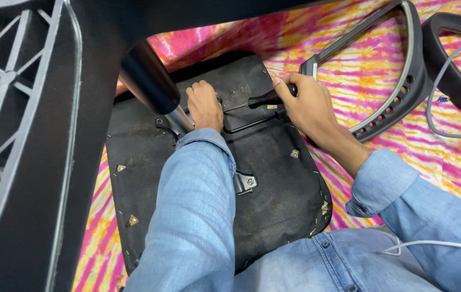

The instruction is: The person works under an office chair seat, using a screwdriver to loosen and tighten screws on the seat's tilt and height mechanism. They hold the mechanism plate with one hand while driving screws, then continue turning a knob-like part by hand at the end.

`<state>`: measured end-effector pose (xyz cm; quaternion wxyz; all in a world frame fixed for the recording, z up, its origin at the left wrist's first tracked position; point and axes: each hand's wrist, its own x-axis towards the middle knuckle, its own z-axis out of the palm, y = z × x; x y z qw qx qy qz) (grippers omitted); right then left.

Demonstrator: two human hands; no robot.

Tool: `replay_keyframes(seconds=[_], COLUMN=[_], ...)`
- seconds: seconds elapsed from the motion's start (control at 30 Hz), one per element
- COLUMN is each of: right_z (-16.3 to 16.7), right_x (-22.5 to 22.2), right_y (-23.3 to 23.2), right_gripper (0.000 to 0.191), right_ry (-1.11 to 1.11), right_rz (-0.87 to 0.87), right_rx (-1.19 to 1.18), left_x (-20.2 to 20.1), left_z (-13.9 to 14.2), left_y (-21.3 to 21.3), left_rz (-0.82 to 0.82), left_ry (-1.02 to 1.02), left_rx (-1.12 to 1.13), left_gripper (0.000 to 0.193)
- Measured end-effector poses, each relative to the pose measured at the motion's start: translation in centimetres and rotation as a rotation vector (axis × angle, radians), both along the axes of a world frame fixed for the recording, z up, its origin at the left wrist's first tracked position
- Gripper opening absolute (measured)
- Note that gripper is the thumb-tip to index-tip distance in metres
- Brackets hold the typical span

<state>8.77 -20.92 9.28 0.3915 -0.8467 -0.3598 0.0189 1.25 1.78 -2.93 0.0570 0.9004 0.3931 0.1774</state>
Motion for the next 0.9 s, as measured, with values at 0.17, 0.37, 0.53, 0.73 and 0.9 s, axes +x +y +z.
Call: replay_keyframes(seconds=[0.17, 0.37, 0.53, 0.73, 0.9], right_z=[-0.8, -0.3, 0.4, 0.9, 2.0], right_x=[-0.3, -0.3, -0.4, -0.4, 0.1], right_y=[-0.2, -0.1, 0.3, -0.1, 0.6], right_gripper=[0.043, 0.044, 0.040, 0.039, 0.032], right_ry=[0.063, 0.075, 0.143, 0.070, 0.011], right_rz=[-0.006, -0.022, -0.021, 0.015, 0.015], right_rx=[-0.024, -0.037, -0.039, -0.004, 0.095], left_x=[-0.1, -0.2, -0.3, -0.6, -1.5], left_z=[0.6, 1.3, 1.5, 2.4, 4.3], left_y=[-0.3, -0.6, -0.6, -1.0, -1.9], left_rz=[0.013, 0.044, 0.004, 0.003, 0.193], left_ry=[-0.032, -0.075, -0.172, -0.150, -0.228], left_rx=[-0.049, -0.091, -0.062, -0.089, -0.399], left_gripper=[0.017, 0.006, 0.008, 0.016, 0.019])
